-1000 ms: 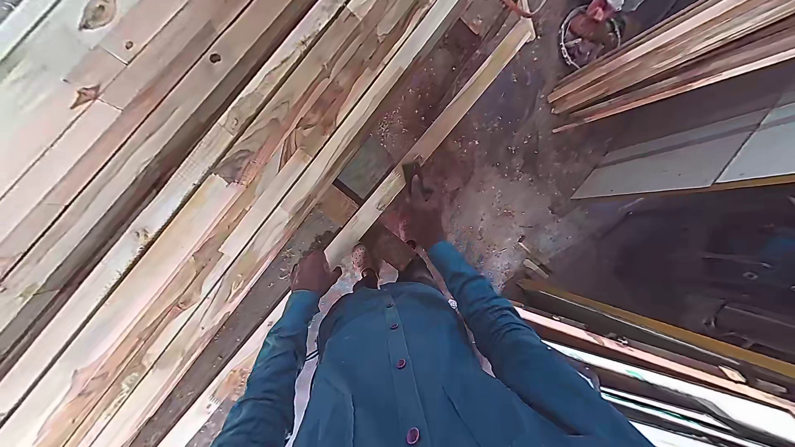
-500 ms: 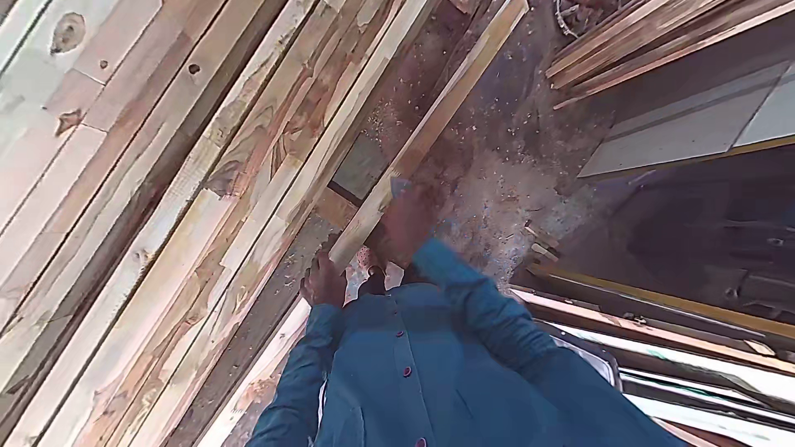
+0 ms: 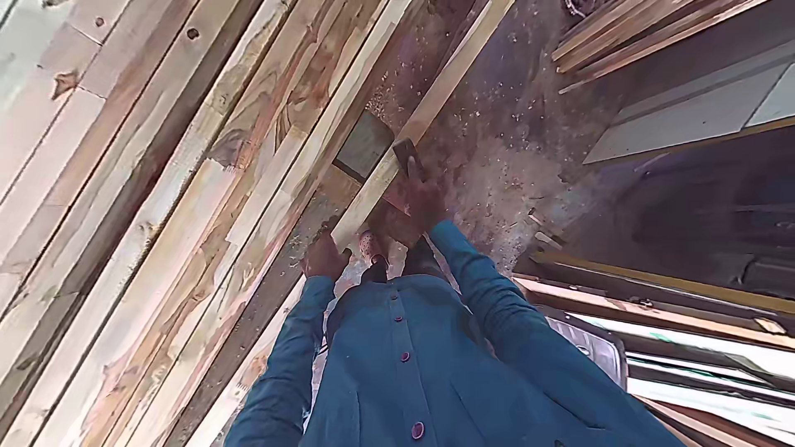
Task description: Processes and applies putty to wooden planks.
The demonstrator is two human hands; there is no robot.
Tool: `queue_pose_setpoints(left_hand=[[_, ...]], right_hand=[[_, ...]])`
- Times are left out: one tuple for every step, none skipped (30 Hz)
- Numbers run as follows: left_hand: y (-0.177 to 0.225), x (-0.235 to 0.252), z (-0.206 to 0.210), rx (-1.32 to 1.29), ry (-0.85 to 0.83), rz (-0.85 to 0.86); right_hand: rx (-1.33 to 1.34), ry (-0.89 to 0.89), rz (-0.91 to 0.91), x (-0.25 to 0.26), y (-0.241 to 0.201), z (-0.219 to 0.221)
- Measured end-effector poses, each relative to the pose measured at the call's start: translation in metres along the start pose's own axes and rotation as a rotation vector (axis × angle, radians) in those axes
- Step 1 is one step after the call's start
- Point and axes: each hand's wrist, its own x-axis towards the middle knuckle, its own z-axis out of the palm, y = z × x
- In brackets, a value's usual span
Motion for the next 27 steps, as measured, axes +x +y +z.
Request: queue_pose_setpoints(left_hand=[[0.001,-0.001,-0.002,-0.002,-0.004,-0.010],[0.005,-0.003,-0.005,-0.007,-0.007,-0.026],[0.010,-0.006,-0.006,-0.004,0.001,-0.041],[0.014,-0.009,-0.005,0.003,0.030,-0.049],[0.018,-0.014,-0.003,0.004,0.067,-0.055],[0.020,-0.019,0.002,0.013,0.125,-0.045],[0.020,-0.023,0.008,0.034,0.188,-0.029],[0.020,-0.027,0.014,0.059,0.226,-0.021],[0.020,-0.029,0.017,0.071,0.245,-0.017],[0.021,-0.030,0.018,0.081,0.253,-0.012],[0.023,-0.030,0.018,0.088,0.263,-0.007],[0.024,-0.030,0.018,0.094,0.267,-0.007],[0.024,-0.030,0.017,0.105,0.257,-0.013],[0.024,-0.028,0.016,0.113,0.240,-0.021],[0.024,-0.028,0.014,0.105,0.225,-0.031],[0.024,-0.027,0.011,0.083,0.209,-0.040],[0.024,-0.026,0.010,0.057,0.198,-0.049],[0.024,-0.025,0.010,0.042,0.195,-0.054],[0.022,-0.025,0.013,0.047,0.211,-0.048],[0.019,-0.023,0.017,0.070,0.243,-0.029],[0.017,-0.019,0.020,0.108,0.283,0.003],[0.015,-0.016,0.021,0.141,0.298,0.032],[0.013,-0.015,0.017,0.131,0.247,0.051],[0.011,-0.013,0.006,0.075,0.143,0.086],[0.008,-0.008,-0.009,0.002,0.014,0.146],[0.001,-0.001,-0.018,-0.102,-0.116,0.226],[-0.007,0.007,-0.020,-0.170,-0.213,0.281]], right_hand=[[-0.013,-0.038,-0.011,-0.011,0.004,0.003],[-0.048,-0.075,-0.019,-0.023,0.005,0.001],[-0.078,-0.090,-0.028,-0.034,0.004,-0.006],[-0.103,-0.076,-0.029,-0.040,0.001,-0.016],[-0.122,-0.055,-0.005,-0.039,-0.002,-0.030],[-0.138,-0.034,0.035,-0.030,-0.005,-0.046],[-0.152,-0.012,0.081,-0.015,-0.008,-0.061],[-0.139,0.003,0.135,0.003,-0.007,-0.071],[-0.120,0.006,0.170,0.022,-0.006,-0.079],[-0.109,-0.012,0.204,0.039,-0.007,-0.085],[-0.084,-0.063,0.239,0.049,-0.012,-0.090],[-0.084,-0.138,0.262,0.052,-0.021,-0.090],[-0.120,-0.196,0.266,0.045,-0.034,-0.085],[-0.136,-0.245,0.264,0.031,-0.050,-0.077],[-0.132,-0.277,0.247,0.009,-0.067,-0.066],[-0.150,-0.326,0.195,-0.015,-0.084,-0.055],[-0.186,-0.383,0.135,-0.040,-0.098,-0.045],[-0.241,-0.431,0.073,-0.064,-0.107,-0.033],[-0.266,-0.491,0.035,-0.085,-0.112,-0.026],[-0.268,-0.540,0.031,-0.097,-0.115,-0.025],[-0.213,-0.582,0.056,-0.100,-0.113,-0.029],[-0.108,-0.603,0.092,-0.098,-0.105,-0.040],[0.016,-0.603,0.112,-0.093,-0.092,-0.051],[0.170,-0.560,0.106,-0.087,-0.073,-0.063],[0.349,-0.520,0.129,-0.079,-0.056,-0.077],[0.540,-0.480,0.186,-0.074,-0.041,-0.090],[0.716,-0.466,0.257,-0.070,-0.029,-0.102]])
